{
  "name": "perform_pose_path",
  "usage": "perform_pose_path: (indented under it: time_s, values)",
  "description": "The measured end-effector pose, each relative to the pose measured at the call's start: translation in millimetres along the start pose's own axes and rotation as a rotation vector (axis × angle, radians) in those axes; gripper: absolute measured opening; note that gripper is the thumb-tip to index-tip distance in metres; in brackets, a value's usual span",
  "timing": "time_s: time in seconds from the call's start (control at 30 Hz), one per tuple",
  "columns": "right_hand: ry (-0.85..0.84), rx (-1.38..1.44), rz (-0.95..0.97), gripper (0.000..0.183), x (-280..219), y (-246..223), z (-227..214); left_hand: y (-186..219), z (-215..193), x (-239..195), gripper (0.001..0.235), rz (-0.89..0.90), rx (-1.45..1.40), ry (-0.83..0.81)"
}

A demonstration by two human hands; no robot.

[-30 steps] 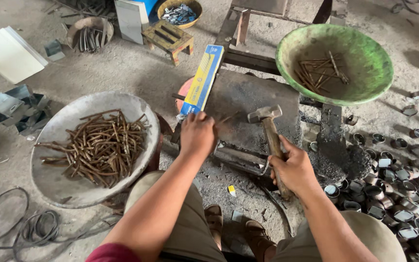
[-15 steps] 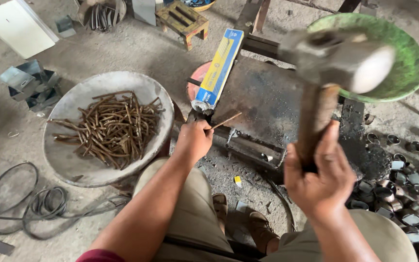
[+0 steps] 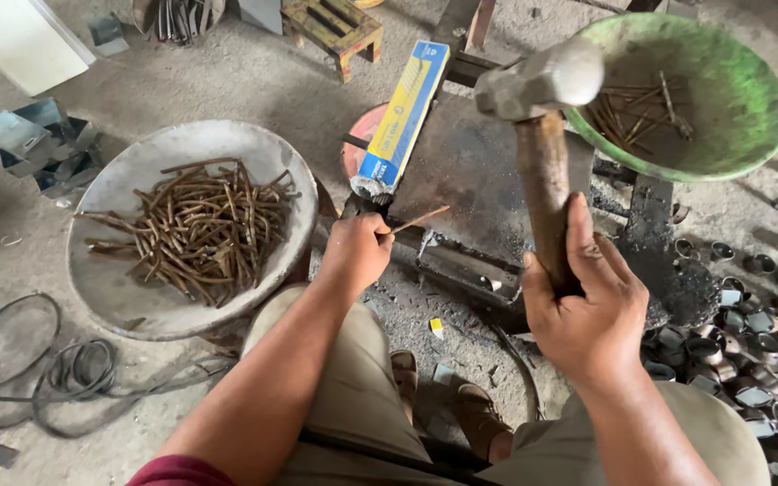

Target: The person takes metal rods from a bowl one at a time, places them on a metal surface, and strikes them with a hammer.

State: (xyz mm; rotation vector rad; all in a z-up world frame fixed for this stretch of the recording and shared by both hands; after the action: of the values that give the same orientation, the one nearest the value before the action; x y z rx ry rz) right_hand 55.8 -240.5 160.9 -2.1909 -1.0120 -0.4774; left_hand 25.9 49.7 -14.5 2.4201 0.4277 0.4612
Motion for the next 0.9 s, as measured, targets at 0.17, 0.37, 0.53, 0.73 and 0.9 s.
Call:
perform_pose_path:
  time_s: [0.17,0.37,0.53,0.73,0.9]
  values:
    - [-0.223,-0.057,-0.041,0.071,-7,18,65,1,-1,-1,0.009,-0.059,0.0,-0.046]
    - [-0.329,0.045,0.185,0.07,-11,36,61,7,-8,-1,0.013,-0.091,0.018,-0.042]
    - [-0.206,0.16,0.206,0.063,-10,33,65,7,-10,-2,0.014,-0.086,-0.027,-0.028]
    - [-0.418,0.136,0.178,0.07,-11,45,93,9,-7,-2,0.011,-0.073,0.1,-0.077]
    - [-0.529,0.204,0.544,0.073,-32,78,101,17,-21,-5,0.012,-0.084,-0.04,0.022]
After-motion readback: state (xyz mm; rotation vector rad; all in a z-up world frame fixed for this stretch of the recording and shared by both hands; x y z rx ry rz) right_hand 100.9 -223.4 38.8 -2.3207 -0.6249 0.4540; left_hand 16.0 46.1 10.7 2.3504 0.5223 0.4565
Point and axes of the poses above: each hand's wrist, its own x-axis towards the middle knuckle, its own z-axis out of the palm, y = z × x, the point moved 7 cm from there along x, towards the middle knuckle, and after that the axes turned 5 degrees about -y, right-handed, at the moved point
